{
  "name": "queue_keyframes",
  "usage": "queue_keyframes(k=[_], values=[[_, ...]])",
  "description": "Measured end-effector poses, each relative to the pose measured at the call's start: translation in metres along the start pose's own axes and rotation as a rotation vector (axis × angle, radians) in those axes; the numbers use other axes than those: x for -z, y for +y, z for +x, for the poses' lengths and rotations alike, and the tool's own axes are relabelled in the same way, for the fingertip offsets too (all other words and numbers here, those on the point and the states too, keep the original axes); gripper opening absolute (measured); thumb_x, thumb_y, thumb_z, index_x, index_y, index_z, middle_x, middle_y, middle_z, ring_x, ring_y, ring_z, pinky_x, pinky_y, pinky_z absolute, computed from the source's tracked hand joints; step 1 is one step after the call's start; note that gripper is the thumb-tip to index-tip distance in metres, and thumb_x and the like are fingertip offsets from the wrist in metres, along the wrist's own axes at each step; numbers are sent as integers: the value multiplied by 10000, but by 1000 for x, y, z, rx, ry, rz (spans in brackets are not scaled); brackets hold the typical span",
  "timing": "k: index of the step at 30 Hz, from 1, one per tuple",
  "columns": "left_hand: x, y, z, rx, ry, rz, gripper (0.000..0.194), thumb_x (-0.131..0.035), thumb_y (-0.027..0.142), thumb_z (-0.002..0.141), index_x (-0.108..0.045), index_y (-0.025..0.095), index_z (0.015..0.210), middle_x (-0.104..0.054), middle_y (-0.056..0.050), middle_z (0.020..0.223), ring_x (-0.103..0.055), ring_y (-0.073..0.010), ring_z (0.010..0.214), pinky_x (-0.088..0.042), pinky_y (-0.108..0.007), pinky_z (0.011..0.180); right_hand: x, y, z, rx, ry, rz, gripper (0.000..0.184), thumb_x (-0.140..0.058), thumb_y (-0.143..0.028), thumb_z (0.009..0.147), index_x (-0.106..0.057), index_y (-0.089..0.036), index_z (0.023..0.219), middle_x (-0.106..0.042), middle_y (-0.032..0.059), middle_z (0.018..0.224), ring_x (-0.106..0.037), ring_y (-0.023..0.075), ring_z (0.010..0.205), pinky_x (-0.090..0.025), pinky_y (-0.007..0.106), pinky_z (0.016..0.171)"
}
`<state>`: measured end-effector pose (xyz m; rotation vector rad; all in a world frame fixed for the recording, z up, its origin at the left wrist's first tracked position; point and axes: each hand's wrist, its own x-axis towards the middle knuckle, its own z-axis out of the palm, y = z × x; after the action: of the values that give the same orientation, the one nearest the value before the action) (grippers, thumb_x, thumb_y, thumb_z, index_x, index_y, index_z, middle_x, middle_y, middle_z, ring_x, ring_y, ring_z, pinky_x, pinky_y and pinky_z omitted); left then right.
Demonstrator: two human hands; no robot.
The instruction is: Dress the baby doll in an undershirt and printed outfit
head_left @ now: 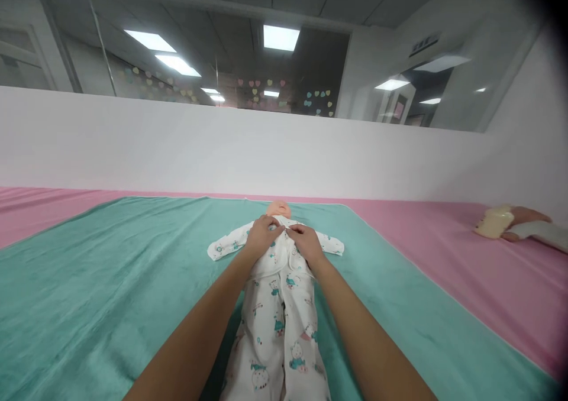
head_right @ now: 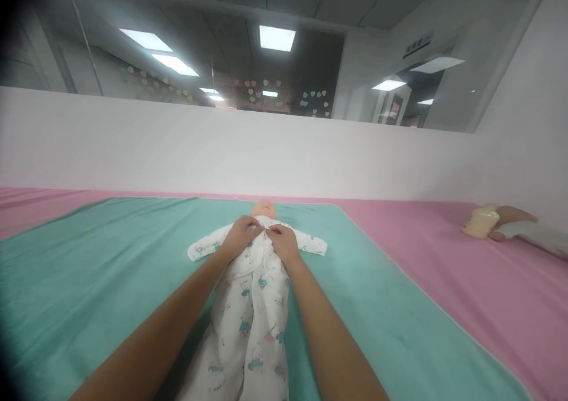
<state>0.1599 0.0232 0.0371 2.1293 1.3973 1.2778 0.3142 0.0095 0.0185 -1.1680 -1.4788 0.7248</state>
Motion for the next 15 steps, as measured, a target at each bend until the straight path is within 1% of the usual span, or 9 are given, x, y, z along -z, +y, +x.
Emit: queue_keyframes(k=[2, 5, 7, 8, 10, 11, 13, 15], values=[[2, 5, 3, 24, -11, 20, 224, -553, 404, 718, -628, 193, 742, -614, -36, 904, -547, -184, 914, -398, -266, 800, 2, 4, 2, -9, -11, 55, 271, -552, -411, 702, -673, -185, 787, -644, 13, 726, -567, 172, 695, -412, 271, 624], [5, 15, 4, 56, -79, 22, 266, -542, 434, 716, -613, 180, 682, -625, -30, 823, -562, -174, 797, -402, -257, 698, 4, 9, 3, -14, -26, 125, 289, -574, -412, 698, -689, -195, 850, -675, 21, 837, -596, 189, 786, -435, 287, 704], [5, 20, 4, 97, -108, 47, 278, -540, 436, 710, -606, 171, 663, -623, -37, 804, -552, -171, 743, -385, -252, 631, 3, 13, 4, -21, -30, 163, 295, -586, -406, 696, -693, -206, 885, -682, 22, 879, -603, 196, 819, -440, 299, 737], [4, 21, 4, 115, -96, 61, 259, -545, 415, 703, -604, 166, 660, -620, -45, 821, -543, -170, 741, -373, -251, 613, 3, 15, 5, -26, -30, 181, 300, -593, -403, 693, -694, -210, 899, -684, 23, 891, -606, 200, 831, -442, 305, 750], [2, 22, 2, 134, -35, 68, 187, -555, 343, 681, -595, 161, 662, -607, -53, 876, -525, -169, 768, -353, -246, 603, 2, 18, 5, -36, -23, 213, 314, -604, -403, 688, -693, -212, 921, -687, 27, 905, -610, 208, 847, -445, 317, 769], [1, 21, 2, 136, -13, 58, 152, -552, 308, 672, -583, 160, 651, -599, -50, 867, -515, -164, 768, -345, -241, 596, 2, 19, 5, -40, -19, 227, 322, -611, -405, 685, -693, -211, 928, -687, 31, 917, -612, 212, 854, -446, 323, 777], [1, 19, 1, 134, -20, 16, 133, -521, 265, 673, -536, 162, 590, -567, -24, 728, -492, -140, 684, -320, -230, 550, 2, 20, 5, -47, -11, 252, 336, -626, -411, 675, -694, -209, 935, -685, 36, 951, -613, 220, 872, -450, 332, 790], [3, 17, 0, 136, -67, -33, 189, -478, 262, 693, -471, 171, 528, -466, 14, 555, -433, -112, 549, -280, -224, 485, 2, 20, 4, -51, -8, 270, 349, -637, -420, 669, -693, -213, 945, -682, 38, 982, -611, 227, 898, -453, 335, 802]])
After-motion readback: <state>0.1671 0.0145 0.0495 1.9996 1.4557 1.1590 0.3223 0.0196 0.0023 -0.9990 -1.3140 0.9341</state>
